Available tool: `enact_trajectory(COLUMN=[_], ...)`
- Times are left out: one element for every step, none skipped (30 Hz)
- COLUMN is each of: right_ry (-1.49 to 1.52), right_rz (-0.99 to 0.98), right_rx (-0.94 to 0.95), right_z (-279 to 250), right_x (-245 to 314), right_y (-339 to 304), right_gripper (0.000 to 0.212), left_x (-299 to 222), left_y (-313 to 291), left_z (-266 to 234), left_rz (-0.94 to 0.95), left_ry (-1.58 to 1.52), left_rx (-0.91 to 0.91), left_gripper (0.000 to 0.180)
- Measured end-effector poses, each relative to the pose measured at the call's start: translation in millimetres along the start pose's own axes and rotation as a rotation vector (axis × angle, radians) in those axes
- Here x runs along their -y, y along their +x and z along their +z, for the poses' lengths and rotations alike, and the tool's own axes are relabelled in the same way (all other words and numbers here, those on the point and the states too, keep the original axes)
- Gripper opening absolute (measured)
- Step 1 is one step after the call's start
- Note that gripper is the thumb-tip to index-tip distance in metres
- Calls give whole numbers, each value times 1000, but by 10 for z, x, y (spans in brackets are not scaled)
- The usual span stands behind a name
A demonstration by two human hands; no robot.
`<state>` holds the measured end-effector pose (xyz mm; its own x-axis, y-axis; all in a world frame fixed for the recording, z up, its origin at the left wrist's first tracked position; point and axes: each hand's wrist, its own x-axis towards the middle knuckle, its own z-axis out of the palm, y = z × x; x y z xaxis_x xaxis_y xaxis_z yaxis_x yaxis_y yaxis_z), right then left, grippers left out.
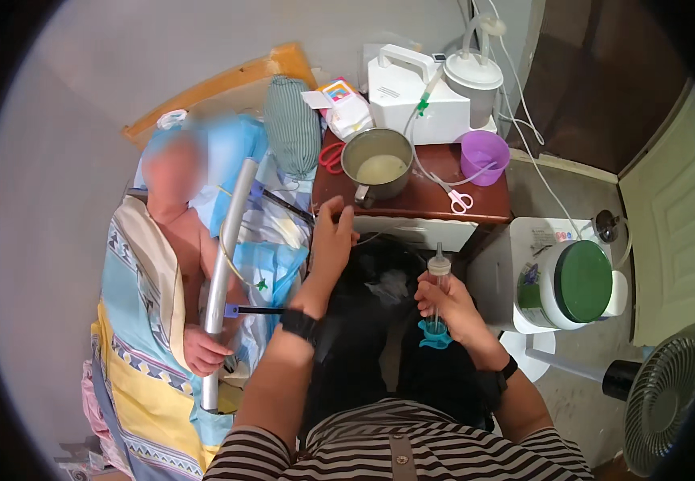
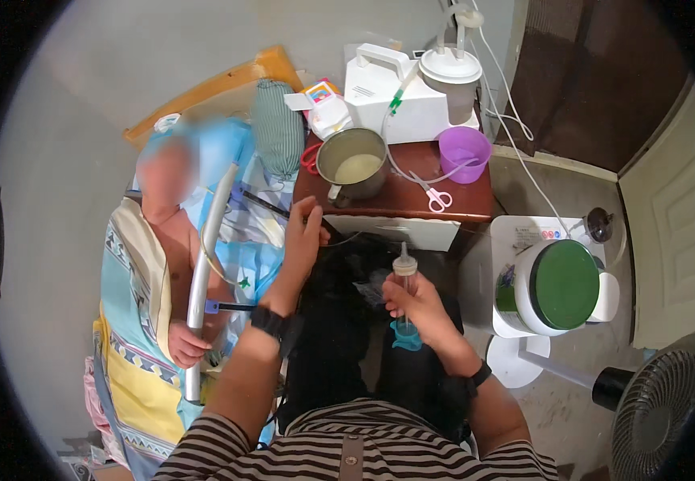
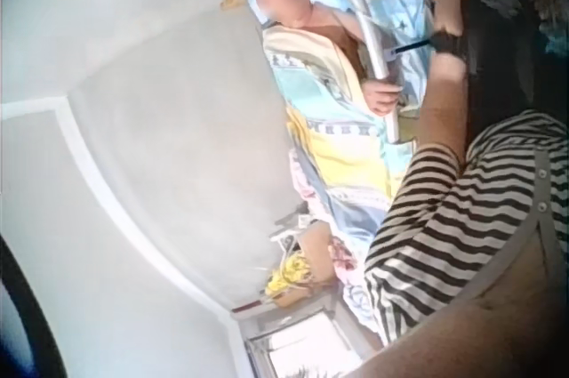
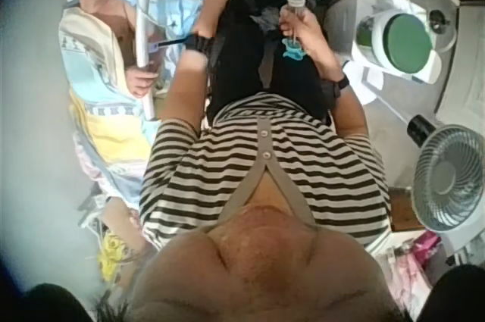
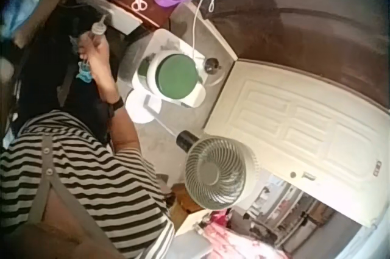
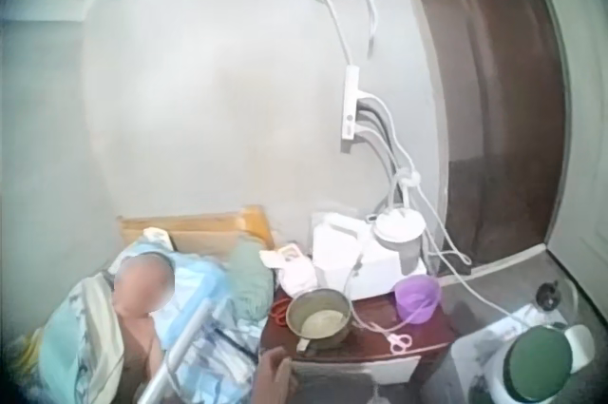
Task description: Administer liquid nutrition to a patient via a nasogastric feeding tube and cleaning the patient's face.
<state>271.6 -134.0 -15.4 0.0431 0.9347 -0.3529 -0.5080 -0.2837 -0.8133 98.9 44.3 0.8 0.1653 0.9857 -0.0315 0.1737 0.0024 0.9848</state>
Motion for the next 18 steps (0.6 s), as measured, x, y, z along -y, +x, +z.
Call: enact_trajectory(right_ry=[-11,-6,-2,0,-6,10,28,45,44,43,40,36,31,26,19,12,5,-24], right_rz=[1,9,5,1,-12,-2,3,8,6,3,1,1,0,-1,-8,-14,-20,-34], right_rx=[10,9,10,12,0,-11,-20,-28,-40,-50,-59,-56,-57,-57,-66,-73,-80,-94], right_z=[-17,-43,-71,-94,-113,-127,-146,-156,-166,-170,-170,-164,-168,-169,-176,-183,-170,-155], right_x=[3,-7,-12,-17,-17,-22,-28,-31,-26,-20,-18,-14,-13,-16,-22,-32,-33,-16], right_y=[-20,-29,-48,-66,-88,-92,-85,-81,-86,-94,-105,-111,-124,-139,-147,-151,-162,-187], right_gripper=[24,25,26,27,28,28,28,28,27,25,23,24,24,25,26,27,28,28], left_x=[-5,0,-48,-113,-143,-49,89,225,269,322,374,374,362,345,322,295,264,248], left_y=[130,231,299,340,349,387,457,506,488,430,358,266,160,56,-38,-132,-219,-311], left_z=[104,188,269,335,380,367,329,285,280,260,226,164,112,51,-10,-79,-157,-238], left_rz=[-64,-130,-195,-260,-325,-319,-310,-299,-278,-255,-232,-174,-116,-59,-20,18,56,93], left_ry=[-18,-36,-76,-116,-156,-190,-223,-257,-284,-311,-339,-289,-240,-191,-178,-164,-151,-102], left_rx=[16,31,47,61,74,108,142,174,153,130,105,88,74,59,67,73,79,81], left_gripper=[36,35,32,29,28,26,26,27,27,28,29,28,28,27,27,27,27,27])
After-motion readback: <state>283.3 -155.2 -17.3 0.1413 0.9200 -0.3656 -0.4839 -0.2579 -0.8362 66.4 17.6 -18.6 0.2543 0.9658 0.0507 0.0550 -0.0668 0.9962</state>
